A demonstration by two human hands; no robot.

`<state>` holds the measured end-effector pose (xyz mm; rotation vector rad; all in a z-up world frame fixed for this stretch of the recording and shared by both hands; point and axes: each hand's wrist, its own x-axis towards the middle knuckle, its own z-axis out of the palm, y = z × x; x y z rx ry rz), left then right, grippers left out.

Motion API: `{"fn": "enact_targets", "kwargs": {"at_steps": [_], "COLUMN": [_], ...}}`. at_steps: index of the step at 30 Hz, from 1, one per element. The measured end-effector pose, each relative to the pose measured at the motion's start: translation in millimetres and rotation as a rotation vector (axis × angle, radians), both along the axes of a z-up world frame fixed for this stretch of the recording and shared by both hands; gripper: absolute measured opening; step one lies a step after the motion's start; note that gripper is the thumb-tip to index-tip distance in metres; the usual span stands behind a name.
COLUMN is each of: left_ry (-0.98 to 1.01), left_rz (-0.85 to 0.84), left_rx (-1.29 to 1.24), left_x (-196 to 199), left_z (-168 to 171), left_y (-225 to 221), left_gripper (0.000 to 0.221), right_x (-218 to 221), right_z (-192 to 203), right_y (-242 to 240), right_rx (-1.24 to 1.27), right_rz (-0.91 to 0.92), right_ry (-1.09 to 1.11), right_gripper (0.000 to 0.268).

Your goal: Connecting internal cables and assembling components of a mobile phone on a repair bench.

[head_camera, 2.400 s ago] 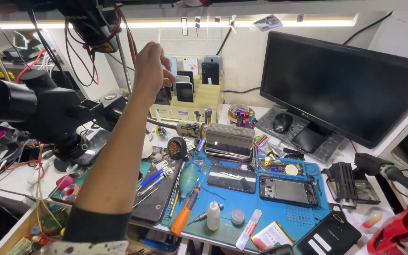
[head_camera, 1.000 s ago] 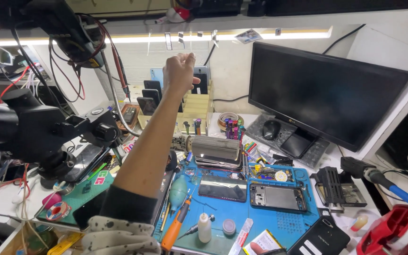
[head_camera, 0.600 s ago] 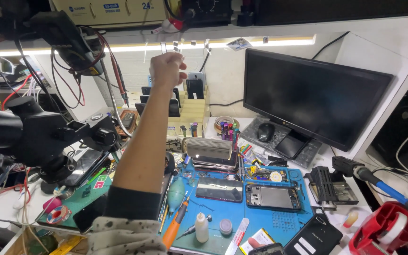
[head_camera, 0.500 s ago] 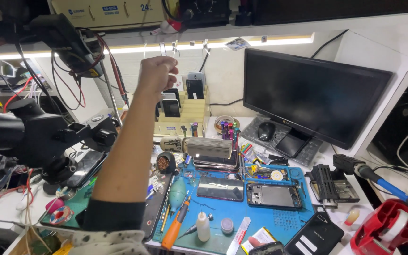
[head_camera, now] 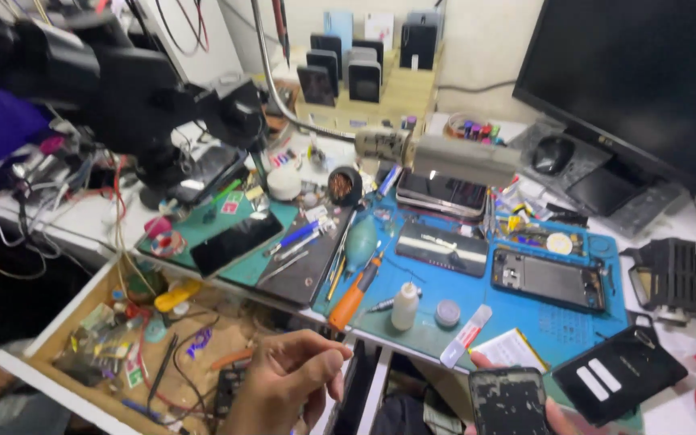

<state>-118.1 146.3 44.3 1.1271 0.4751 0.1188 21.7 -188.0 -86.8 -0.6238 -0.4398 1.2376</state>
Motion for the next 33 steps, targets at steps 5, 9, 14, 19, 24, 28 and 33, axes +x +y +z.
{"fn": "enact_targets", "kwargs": {"at_steps": [5,9,14,19,24,28,33], "left_ry": [0.065,0.06,0.076,0.129,0.032,-0.004,-0.027], "left_rz": [-0.055,-0.033,-0.024,-0.027,-0.032,-0.031,-0.017], "left_rx": [-0.101,-0.108,-0.035,-0.035,0.004,0.012,0.024], "left_x": [-25,-31,-32,-30,-27,-24,-21], "left_z": [-60,-80,-71,-67,-66,-62,-57], "left_y": [-11,-21,-27,-30,-30,-29,-33], "left_gripper": [0.017,0.01,0.012,0.008,0.007,0.009,0.014], "right_x": [-66,-71,-69,-70,-69,-62,-61], "right_z": [34,27,22,26,29,19,21], "right_y": [34,41,39,39,39,28,29], "right_rx": [-0.282,-0.325,-0.238,-0.236,-0.216,-0.206,-0.255], "right_rz": [-0.321,-0.367,-0.33,-0.334,-0.314,-0.211,-0.242], "right_ry": [0.3,0.324,0.312,0.301,0.326,0.381,0.342], "right_gripper": [0.089,0.087,0.088,0.089,0.089,0.088,0.089]}}
